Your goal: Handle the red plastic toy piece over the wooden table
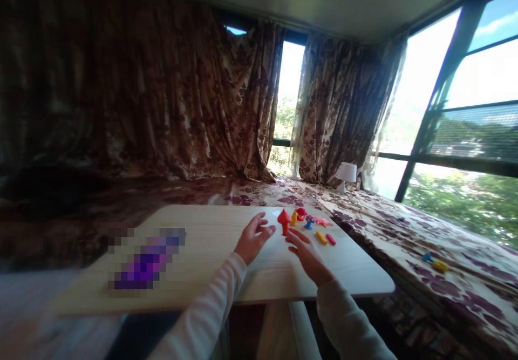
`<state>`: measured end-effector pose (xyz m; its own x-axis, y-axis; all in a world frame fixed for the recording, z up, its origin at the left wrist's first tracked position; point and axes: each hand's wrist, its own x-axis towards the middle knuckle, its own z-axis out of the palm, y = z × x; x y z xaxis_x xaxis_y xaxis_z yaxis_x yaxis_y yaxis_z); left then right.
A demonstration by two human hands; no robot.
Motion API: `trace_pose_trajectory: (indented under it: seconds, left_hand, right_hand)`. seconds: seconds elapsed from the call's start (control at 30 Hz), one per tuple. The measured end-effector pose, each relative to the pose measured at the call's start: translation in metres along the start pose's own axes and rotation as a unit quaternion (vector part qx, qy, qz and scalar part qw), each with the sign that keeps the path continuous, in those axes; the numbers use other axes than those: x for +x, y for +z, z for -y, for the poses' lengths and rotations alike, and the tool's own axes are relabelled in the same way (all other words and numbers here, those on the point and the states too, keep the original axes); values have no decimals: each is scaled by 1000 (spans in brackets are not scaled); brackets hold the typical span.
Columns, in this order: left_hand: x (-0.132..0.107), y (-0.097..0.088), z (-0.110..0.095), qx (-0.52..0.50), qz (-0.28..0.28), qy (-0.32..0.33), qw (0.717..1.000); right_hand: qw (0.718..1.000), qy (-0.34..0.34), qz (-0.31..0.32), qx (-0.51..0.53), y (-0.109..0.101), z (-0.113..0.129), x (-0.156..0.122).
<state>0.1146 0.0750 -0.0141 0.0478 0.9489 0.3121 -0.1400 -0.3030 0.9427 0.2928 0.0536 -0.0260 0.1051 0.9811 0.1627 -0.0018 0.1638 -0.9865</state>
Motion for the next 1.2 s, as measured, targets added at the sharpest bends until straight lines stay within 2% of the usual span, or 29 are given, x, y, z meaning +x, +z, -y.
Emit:
trace_pose_trajectory:
  seconds: [0.07, 0.13, 0.2, 0.27, 0.33, 0.43, 0.5, 0.57, 0.6, 0.67, 0.73, 0.83, 1.0, 1.1, 1.2]
  left_hand:
    - [-2, 9, -6, -12, 33, 12, 999]
    - [-7, 12, -10, 19, 39, 25, 999]
    - [-14, 8, -12, 66, 38, 32, 997]
    - [-22, -6, -14, 133, 35, 57, 989]
    - [-31, -34, -19, 242, 6, 121, 963]
    - [-44, -102, -30, 416, -60, 180, 889]
    - [-54, -153, -37, 526, -85, 170, 829]
    - [-65, -195, -41, 623, -103, 138, 763]
    - [-71, -210, -42, 659, -108, 121, 735]
    - [-79, -228, -43, 704, -102, 88, 698]
    - [-85, -232, -42, 728, -88, 57, 678]
    - [-85, -227, -43, 745, -66, 27, 663]
    - [-77, -221, -41, 745, -50, 19, 665]
    - [-74, -225, -36, 756, -35, 11, 653]
    - [-72, -229, -36, 750, -48, 31, 659]
  right_hand:
    - [997, -19, 68, 2, 19, 1, -5]
    - [993, -60, 102, -1, 34, 0, -6]
    - [988, -110, 104, -19, 44, -4, -5]
    - [983, -143, 98, -55, 51, -9, -5]
    - [980, -161, 85, -86, 54, -13, -5]
    - [979, -163, 52, -109, 54, -18, -5]
    - [981, -149, 39, -118, 52, -22, -5]
    - [983, -135, 28, -120, 50, -25, -4]
    - [984, -131, 24, -120, 50, -27, -4]
    - [986, -123, 14, -115, 49, -29, -4]
    - [987, -118, 8, -108, 48, -30, -5]
    - [988, -118, 10, -102, 47, -30, -6]
    - [987, -130, 9, -99, 47, -28, -7]
    - [987, -127, 7, -101, 47, -27, -7]
    - [987, -121, 16, -105, 45, -25, -8]
